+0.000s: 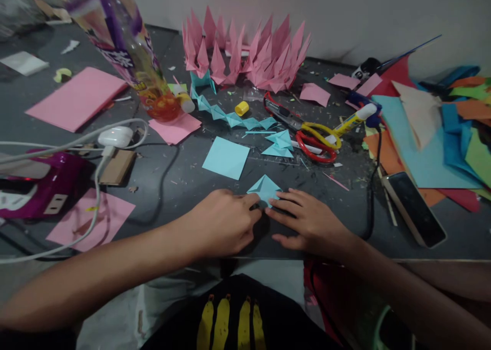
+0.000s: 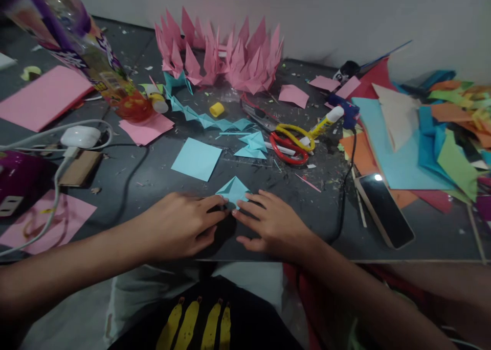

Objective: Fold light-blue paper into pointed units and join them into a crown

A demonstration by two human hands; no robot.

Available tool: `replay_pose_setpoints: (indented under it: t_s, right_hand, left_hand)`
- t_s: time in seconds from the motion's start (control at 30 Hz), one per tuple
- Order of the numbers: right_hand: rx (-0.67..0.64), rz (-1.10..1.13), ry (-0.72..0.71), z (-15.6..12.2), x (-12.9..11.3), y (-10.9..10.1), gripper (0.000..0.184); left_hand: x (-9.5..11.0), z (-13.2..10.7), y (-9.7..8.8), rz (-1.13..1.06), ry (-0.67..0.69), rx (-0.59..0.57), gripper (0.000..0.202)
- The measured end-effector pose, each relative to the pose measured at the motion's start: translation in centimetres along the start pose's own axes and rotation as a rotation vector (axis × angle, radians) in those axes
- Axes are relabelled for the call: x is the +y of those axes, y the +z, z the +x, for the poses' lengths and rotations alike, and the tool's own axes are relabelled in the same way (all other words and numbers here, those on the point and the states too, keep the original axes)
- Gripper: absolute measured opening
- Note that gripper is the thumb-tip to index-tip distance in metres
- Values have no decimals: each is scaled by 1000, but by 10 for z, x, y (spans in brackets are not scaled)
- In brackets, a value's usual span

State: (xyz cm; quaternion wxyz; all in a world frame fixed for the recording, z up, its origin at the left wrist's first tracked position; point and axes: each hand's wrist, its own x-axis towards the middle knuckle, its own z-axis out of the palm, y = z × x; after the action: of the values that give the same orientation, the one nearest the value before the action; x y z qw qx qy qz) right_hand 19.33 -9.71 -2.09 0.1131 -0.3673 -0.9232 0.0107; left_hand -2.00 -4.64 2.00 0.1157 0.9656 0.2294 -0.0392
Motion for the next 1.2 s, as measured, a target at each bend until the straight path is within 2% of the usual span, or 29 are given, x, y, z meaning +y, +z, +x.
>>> replay_pose_setpoints:
  t_s: [0.2,0.27,0.43,0.57,0.63,0.7,0.73,0.8,0.9,1.07,1.13,1.2]
  right_hand:
    - [-26,3,15,1,1,-2,33]
    - [-35,-7,29,2,-2,-4,31]
    - [-27,-35,26,9,-9,-10,29]
    - [20,18,46,15,-6,-14,25]
    - [112,57,160,20,0,-12,22]
    - [208,64,345,25,7,-9,17]
    - [214,63,421,27,11,-7,15]
    - [147,68,484,32,16,-4,12]
    - [58,54,431,36,19,-1,11]
    - [51,-39,221,30,17,-1,24]
    - [58,33,231,28,17,-3,27]
    - [56,166,323,28,19,-6,26]
  left_hand:
    - [-5,1,2,-51,-5,32,18]
    - [-11,4,7,-131,-30,93,18]
    - [-26,19,22,-320,-165,356,10]
    - [-29,25,29,-315,-139,329,10]
    - [-29,25,29,-288,-118,320,11]
    - [-29,24,28,-289,-108,319,12]
    - [-29,24,27,-301,-106,317,12]
    - [-28,25,25,-334,-113,314,12]
    - [-27,25,23,-363,-188,325,9]
    - [-23,24,23,-336,-292,304,12]
    - [-22,23,21,-332,-307,289,11]
    - [-20,23,19,-319,-339,264,12]
